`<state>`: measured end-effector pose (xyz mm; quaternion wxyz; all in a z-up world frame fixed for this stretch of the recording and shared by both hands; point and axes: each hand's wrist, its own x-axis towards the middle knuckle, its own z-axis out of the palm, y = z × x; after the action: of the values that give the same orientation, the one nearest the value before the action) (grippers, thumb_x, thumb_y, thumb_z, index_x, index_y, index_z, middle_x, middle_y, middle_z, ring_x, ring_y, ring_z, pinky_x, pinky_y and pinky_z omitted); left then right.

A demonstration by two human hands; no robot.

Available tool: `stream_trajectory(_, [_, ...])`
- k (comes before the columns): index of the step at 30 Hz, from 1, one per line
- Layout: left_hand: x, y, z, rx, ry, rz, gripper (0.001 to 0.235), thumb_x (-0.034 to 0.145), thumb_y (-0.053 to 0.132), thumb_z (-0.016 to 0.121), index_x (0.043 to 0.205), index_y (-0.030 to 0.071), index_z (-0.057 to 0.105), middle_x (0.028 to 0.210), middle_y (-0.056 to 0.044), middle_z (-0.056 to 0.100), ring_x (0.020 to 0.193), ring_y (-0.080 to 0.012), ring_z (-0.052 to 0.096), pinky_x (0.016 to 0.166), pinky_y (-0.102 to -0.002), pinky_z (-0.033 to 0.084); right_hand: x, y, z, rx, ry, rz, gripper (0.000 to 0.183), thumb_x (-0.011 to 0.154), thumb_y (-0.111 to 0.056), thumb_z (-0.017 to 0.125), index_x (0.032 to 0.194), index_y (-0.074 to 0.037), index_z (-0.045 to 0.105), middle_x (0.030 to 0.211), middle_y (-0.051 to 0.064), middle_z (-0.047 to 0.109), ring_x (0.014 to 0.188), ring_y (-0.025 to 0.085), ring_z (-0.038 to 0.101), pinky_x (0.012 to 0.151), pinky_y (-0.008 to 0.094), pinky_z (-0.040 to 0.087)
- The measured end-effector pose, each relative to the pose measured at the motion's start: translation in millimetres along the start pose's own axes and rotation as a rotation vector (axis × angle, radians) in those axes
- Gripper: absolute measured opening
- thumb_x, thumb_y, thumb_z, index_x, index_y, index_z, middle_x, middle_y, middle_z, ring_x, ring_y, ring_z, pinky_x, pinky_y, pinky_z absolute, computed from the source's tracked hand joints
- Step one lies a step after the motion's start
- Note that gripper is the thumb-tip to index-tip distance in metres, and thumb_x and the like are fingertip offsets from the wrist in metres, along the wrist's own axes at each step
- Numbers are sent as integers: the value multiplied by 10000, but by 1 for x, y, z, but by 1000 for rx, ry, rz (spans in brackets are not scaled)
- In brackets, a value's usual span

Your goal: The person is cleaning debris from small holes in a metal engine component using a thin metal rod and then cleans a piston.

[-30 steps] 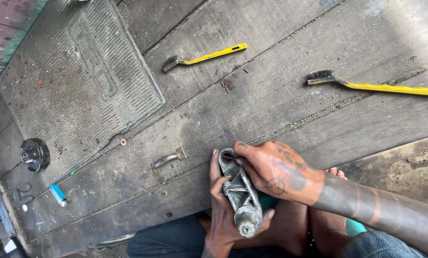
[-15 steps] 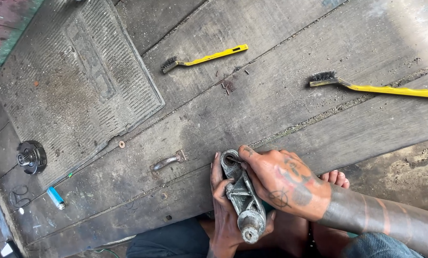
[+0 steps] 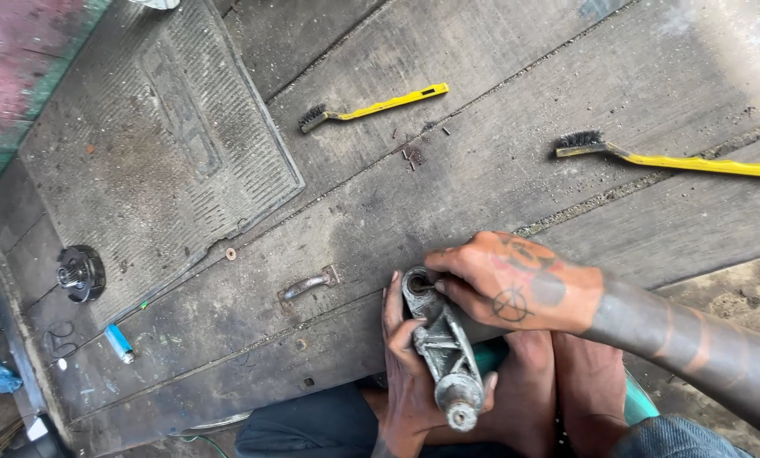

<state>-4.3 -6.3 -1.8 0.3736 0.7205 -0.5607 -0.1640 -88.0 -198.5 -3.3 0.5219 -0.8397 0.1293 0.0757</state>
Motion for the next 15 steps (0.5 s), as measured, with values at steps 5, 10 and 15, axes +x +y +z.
stream_trajectory(5, [2, 6, 6, 37, 76, -28, 850, 754, 488, 813, 1279, 42, 316, 1538, -372, 321, 1441, -521, 453, 1171, -580, 458, -18, -19, 2, 1, 67, 275, 140, 987, -309, 503, 934, -229, 605, 624, 90, 701, 619, 373, 701, 599, 465, 561])
stream_trajectory(10, [-1, 3, 1, 24, -14, -40, 899, 787, 664, 705, 1305, 72, 270, 1559, -427, 227, 1491, -582, 320, 1190, -660, 360, -26, -25, 11, 163, 123, 338, 139, 1023, -308, 497, 938, -212, 549, 574, 55, 664, 560, 357, 657, 591, 436, 518])
stream_trajectory(15, [-1, 4, -6, -33, -101, -77, 952, 784, 710, 687, 1316, 68, 227, 1592, -429, 113, 1522, -615, 236, 1201, -673, 341, -26, -26, 20, 264, 154, 362, 191, 1044, -316, 479, 905, -185, 485, 527, 40, 576, 479, 320, 550, 577, 396, 496])
